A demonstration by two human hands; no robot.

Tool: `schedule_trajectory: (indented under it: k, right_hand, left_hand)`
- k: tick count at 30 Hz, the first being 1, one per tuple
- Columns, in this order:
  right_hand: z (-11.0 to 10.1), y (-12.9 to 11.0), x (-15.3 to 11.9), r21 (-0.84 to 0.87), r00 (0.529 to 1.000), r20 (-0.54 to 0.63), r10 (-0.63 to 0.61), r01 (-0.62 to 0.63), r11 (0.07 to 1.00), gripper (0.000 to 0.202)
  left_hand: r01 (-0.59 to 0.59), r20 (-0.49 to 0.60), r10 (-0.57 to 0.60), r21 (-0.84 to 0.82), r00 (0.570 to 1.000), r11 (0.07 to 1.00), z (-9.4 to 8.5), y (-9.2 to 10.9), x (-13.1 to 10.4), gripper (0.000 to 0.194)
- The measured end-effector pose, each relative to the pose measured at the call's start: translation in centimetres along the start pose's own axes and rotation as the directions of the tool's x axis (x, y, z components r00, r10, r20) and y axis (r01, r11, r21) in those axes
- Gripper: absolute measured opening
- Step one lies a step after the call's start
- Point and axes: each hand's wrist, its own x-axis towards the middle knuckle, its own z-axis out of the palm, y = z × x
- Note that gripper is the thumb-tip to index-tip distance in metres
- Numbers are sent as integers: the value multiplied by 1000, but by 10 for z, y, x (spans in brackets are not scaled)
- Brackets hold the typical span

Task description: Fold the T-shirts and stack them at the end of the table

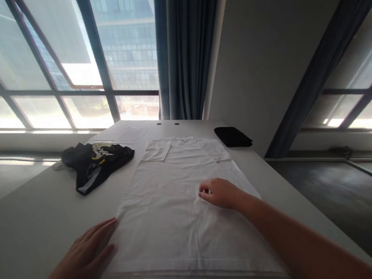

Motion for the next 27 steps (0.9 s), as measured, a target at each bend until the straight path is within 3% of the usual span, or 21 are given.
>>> schedule_trajectory:
  k: [3,5,9,11,13,17,20,24,27]
  right_hand:
    - [-3,-31,87,-37,999,-14,-28,28,999,30]
    - [-3,-52,147,-73,1000,-18,21,-22,997,34]
    - [3,-87,252,-105,997,30,76,-73,992,42]
    - [9,-100,294,-103,996,22,89,-86,991,49]
    - [18,-109,331,-102,993,12,114,-112,989,53]
    - [33,-112,392,-103,978,16,209,-206,973,52]
    - [39,-106,429,-108,962,10,272,-270,957,53]
    - [42,-97,460,-103,968,-10,252,-251,962,69]
    - [43,-91,474,-106,978,-12,210,-210,972,64]
  left_hand:
    - [113,-6,-114,-88,994,990,-11,6,10,52]
    - [194,20,-193,-103,981,976,-16,11,18,53]
    - [363,201,-342,-78,918,929,-28,23,32,47]
    - [386,286,-358,-44,889,922,-34,27,36,34]
    - [353,327,-326,-24,887,935,-38,29,39,28]
    - [247,275,-205,-128,939,961,-37,25,41,28]
    - [266,235,-212,-232,949,936,-37,22,39,24]
    - [394,390,-260,-315,883,864,-46,17,40,16]
    - [426,517,-209,-345,830,836,-55,9,41,15]
